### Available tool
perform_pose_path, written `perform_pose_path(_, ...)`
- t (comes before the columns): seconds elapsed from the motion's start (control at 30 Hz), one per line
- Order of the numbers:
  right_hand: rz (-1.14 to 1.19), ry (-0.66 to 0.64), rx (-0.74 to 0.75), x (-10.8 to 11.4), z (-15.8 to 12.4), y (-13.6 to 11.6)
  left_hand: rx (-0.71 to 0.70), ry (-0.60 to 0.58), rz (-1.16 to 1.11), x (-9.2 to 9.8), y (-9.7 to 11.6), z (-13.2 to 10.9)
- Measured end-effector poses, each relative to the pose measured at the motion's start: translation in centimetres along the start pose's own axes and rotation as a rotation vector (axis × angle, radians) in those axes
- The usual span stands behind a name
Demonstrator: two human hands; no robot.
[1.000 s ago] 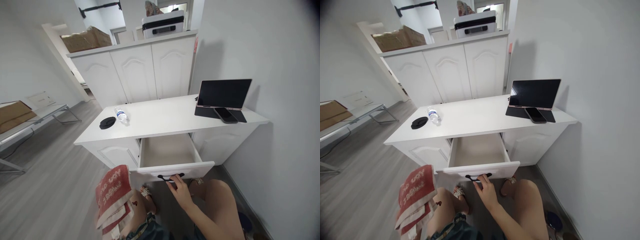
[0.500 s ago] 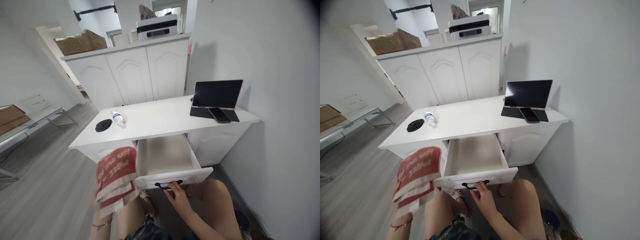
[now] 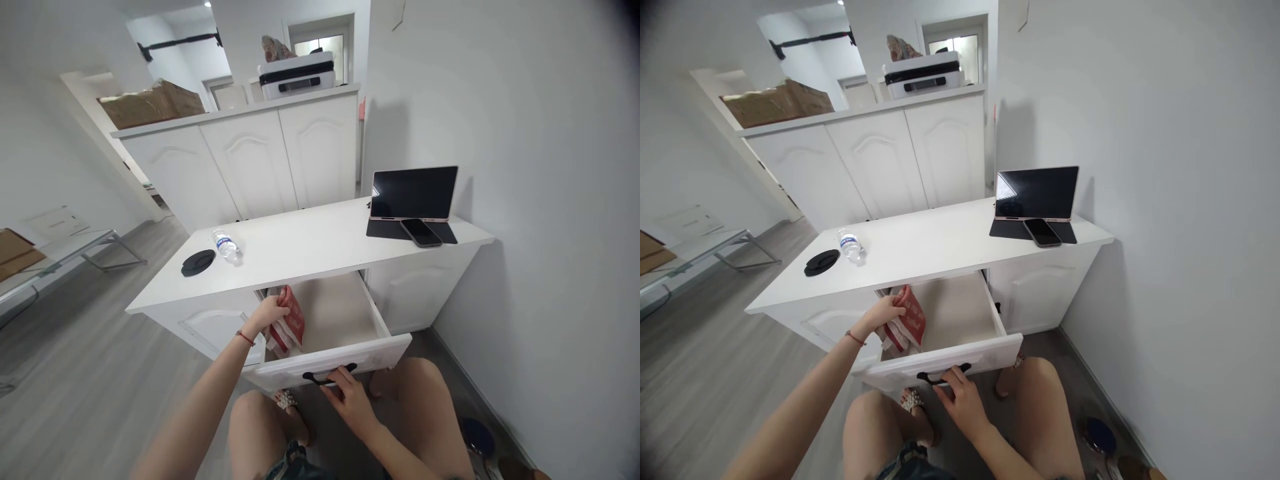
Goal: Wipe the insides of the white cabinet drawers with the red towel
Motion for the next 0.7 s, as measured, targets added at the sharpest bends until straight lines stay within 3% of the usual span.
perform_pose_path(0.1,-0.002,0.026,0.023,0.0,0.0,0.0,-0.131,-0.003,0.251,-0.5,0.8,0.2)
perform_pose_path(0.2,-0.001,0.053,0.033,0.1,0.0,-0.1,-0.201,-0.145,0.438,-2.4,1.1,0.0)
perform_pose_path(0.4,-0.036,0.029,0.028,0.1,-0.1,0.0,-0.109,-0.585,0.479,-7.0,-0.1,0.6)
perform_pose_path(0.6,-0.037,0.060,0.032,-0.3,-0.2,0.3,0.044,-0.787,0.525,-8.8,0.2,1.2)
perform_pose_path(0.7,-0.018,0.042,0.028,-0.3,-0.1,0.3,0.068,-0.824,0.561,-9.5,0.6,1.7)
Point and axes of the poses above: each hand's wrist, its own z-axis towards the middle knuckle, its own x-axis out of the back of the hand, y = z × x, the point moved 1 cm from there along z, towards the middle knuckle, and after that the axes turned 6 degrees about -z, right-handed, at the moved point
